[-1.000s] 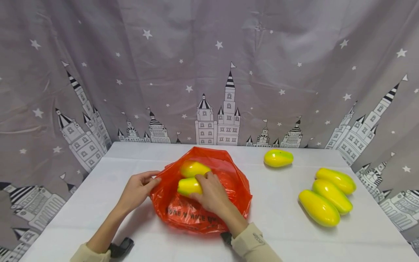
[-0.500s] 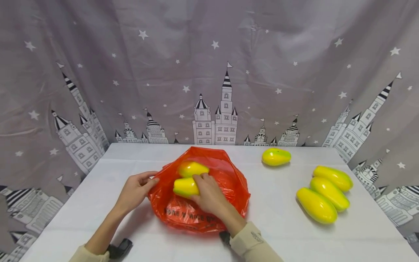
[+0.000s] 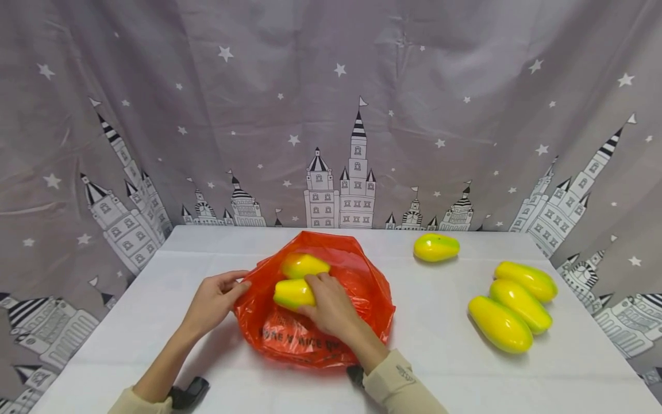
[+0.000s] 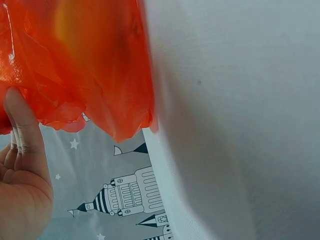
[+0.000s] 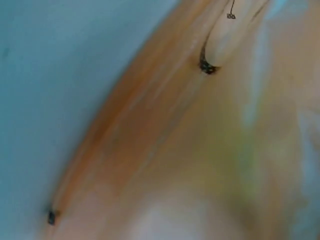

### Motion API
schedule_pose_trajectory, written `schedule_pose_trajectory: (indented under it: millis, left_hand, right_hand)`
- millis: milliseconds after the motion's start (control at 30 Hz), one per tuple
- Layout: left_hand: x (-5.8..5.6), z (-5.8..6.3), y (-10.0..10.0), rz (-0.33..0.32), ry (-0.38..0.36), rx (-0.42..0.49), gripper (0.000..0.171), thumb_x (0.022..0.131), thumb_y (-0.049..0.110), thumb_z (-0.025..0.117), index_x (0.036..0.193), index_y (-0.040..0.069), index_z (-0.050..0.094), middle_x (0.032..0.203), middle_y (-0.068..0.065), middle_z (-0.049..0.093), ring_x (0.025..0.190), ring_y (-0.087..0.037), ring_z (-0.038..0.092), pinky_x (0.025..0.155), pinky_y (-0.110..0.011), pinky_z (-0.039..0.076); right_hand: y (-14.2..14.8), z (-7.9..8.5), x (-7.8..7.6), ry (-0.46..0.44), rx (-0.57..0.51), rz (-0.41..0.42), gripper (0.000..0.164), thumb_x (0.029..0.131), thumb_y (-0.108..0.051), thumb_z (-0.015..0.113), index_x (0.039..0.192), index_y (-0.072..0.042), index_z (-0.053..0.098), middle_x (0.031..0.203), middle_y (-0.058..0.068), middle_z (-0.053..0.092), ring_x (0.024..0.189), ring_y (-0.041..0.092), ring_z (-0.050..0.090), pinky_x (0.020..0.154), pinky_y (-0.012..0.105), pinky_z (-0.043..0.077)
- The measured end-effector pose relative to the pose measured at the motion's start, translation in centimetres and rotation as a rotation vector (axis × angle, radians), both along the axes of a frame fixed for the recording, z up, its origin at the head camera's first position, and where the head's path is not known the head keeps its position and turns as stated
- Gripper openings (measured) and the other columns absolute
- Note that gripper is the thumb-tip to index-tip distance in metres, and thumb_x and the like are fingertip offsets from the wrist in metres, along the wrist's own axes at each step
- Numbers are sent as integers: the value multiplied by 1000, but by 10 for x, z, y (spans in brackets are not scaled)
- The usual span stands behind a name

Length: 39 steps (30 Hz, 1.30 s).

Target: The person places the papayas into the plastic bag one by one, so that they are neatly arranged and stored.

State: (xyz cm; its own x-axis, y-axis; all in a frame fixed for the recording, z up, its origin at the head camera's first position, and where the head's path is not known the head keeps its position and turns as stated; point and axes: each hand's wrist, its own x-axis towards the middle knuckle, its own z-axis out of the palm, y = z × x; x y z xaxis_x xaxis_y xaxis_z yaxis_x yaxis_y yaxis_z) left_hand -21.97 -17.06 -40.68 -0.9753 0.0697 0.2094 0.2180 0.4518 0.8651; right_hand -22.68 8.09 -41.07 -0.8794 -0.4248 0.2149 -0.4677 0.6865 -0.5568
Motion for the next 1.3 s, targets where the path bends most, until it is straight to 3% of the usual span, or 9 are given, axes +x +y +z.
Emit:
schedule_pose_trajectory:
  millis: [833, 1300]
  left_hand:
    - [2, 2, 2, -5, -3, 13, 29, 96, 11, 62, 121, -4, 66, 69, -5, 64, 50, -17, 56, 48, -26, 48]
    - [1, 3, 2, 6, -30, 27, 31, 96, 11, 63, 123, -4, 65, 69, -6, 63, 50, -17, 55, 48, -25, 47]
  right_hand:
    - [1, -3, -1, 8, 7, -6, 60, 89, -26, 74, 138, 0, 51, 134, 17, 53, 122, 34, 50, 105, 50, 38]
    - [8, 0, 2, 18, -108, -4, 55, 89, -24, 74, 132, 3, 53, 134, 17, 55, 119, 32, 52, 103, 48, 41]
